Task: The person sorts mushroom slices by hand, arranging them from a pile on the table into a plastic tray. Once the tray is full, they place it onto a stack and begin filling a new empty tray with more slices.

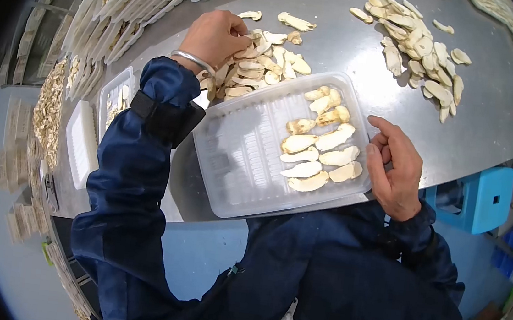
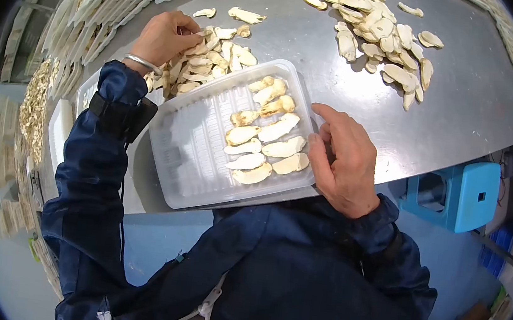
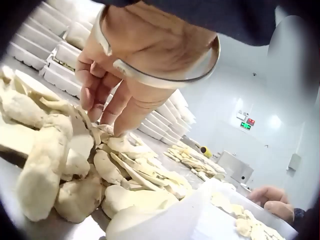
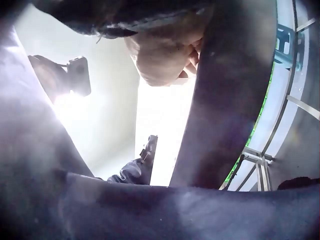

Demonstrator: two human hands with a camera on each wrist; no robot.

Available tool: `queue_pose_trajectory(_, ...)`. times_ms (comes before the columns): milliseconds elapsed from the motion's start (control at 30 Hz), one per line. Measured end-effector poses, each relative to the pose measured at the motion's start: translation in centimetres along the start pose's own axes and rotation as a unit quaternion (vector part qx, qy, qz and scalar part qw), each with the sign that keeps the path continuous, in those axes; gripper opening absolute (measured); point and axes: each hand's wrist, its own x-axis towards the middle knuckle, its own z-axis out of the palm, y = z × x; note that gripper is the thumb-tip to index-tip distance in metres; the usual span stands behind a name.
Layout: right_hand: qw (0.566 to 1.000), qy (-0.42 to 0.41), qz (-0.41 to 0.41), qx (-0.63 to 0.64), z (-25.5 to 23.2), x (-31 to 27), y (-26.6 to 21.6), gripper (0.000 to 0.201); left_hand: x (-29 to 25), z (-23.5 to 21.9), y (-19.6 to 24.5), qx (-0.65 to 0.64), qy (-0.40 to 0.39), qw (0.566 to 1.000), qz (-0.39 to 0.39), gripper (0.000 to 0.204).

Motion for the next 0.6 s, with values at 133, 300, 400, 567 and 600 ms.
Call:
queue_pose_trajectory(133, 1.0, -0.001, -0.004, -0.003, 0.1, 0.1, 0.0, 0.034, -0.1, -0.3, 0.4, 0.001, -0.01, 1.0, -0.009, 0.03)
queue_pose_trajectory(300, 1.0, 0.003, -0.003, 0.001, 0.0, -0.1, 0.0, 0.034, -4.0, -2.3, 4.3, -0.087, 0.018, 0.994, 0.067, 0.021)
queue_pose_trajectory(400, 1.0, -0.001, -0.001, 0.004, 0.2, 0.1, -0.1, 0.034, -7.7, -0.7, 7.0, -0.13, 0.003, 0.985, 0.112, 0.018)
queue_pose_trajectory(567, 1.0, 0.0, -0.002, 0.007, 0.1, -0.1, -0.1, 0.034, -9.0, 1.8, 8.4, -0.013, 0.07, 0.984, 0.164, 0.019)
queue_pose_trajectory(600, 1.0, 0.0, -0.003, 0.004, 0.0, -0.1, -0.1, 0.034, -8.9, 1.8, 8.5, -0.001, 0.082, 0.981, 0.175, 0.019)
